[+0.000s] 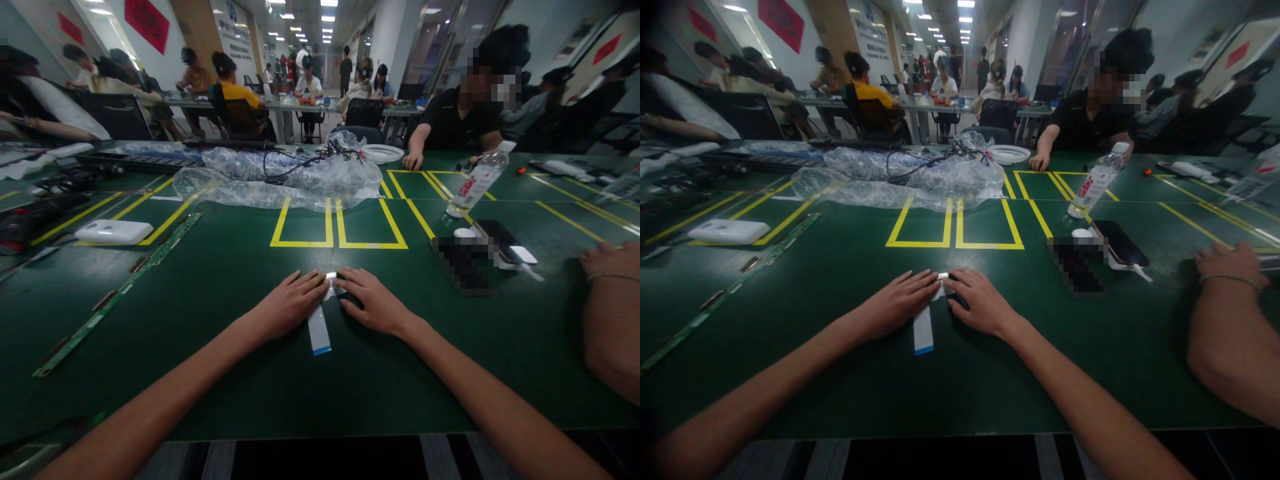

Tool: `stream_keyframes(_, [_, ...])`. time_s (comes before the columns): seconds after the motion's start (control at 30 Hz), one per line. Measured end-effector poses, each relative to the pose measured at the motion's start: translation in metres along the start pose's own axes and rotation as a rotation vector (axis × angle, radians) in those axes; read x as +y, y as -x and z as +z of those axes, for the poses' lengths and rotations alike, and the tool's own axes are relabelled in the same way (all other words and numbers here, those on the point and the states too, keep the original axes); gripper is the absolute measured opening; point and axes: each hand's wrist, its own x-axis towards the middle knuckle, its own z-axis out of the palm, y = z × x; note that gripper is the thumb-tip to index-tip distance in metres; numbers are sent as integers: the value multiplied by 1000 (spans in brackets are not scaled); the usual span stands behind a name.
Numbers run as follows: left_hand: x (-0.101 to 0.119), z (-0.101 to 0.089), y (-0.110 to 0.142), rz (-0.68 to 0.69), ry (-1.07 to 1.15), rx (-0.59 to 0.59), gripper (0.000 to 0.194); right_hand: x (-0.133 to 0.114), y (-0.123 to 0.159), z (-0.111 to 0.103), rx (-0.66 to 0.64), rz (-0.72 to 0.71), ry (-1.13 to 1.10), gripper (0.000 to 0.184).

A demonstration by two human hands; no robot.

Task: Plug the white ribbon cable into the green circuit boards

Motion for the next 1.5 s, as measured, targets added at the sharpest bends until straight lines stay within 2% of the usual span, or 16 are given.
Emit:
stream_keyframes(0.07, [6,2,-3,1,16,33,51,-2,1,0,-44,-9,11,50])
stream_keyframes(0.17, [-19,-5,2,-145,2,71,49,-3,2,-2,-79,-6,19,48])
stream_keyframes(0.23, [-52,-13,12,-365,-68,111,55,-2,2,-4,-92,-1,20,48])
stream_keyframes(0.37, [-127,-26,55,-961,-184,176,74,-2,2,-5,-75,7,30,49])
stream_keyframes(0.47, [-160,-26,87,-1199,-102,131,89,-2,2,-4,-44,20,37,52])
stream_keyframes(0.57, [-160,-20,91,-1145,-85,66,91,-2,2,-2,-44,35,59,56])
stream_keyframes(0.67, [-140,-16,70,-1010,-101,33,85,-3,2,0,-47,31,72,55])
stream_keyframes(0.77, [-127,-17,56,-973,-112,25,83,-2,2,-1,-60,37,78,53])
stream_keyframes(0.83, [-133,-22,61,-1021,-109,72,88,-1,3,-2,-67,46,75,53])
stream_keyframes(0.93, [-156,-29,87,-1171,-90,185,107,1,4,-4,-66,42,66,52])
stream_keyframes(1.03, [-174,-32,108,-1318,-52,184,119,2,4,-4,-63,31,71,52])
stream_keyframes(1.1, [-172,-31,106,-1278,-54,122,111,1,5,-5,-62,33,77,52])
stream_keyframes(1.17, [-155,-27,89,-1112,-78,65,94,0,5,-4,-62,39,84,52])
stream_keyframes(1.27, [-105,-19,50,-757,-128,-17,77,-2,5,-4,-56,36,90,52])
stream_keyframes(1.37, [-47,-13,16,-429,-126,-53,72,-3,4,-3,-41,25,94,50])
stream_keyframes(1.5, [1,-12,1,-183,-75,-63,67,-3,4,-2,-24,25,94,47])
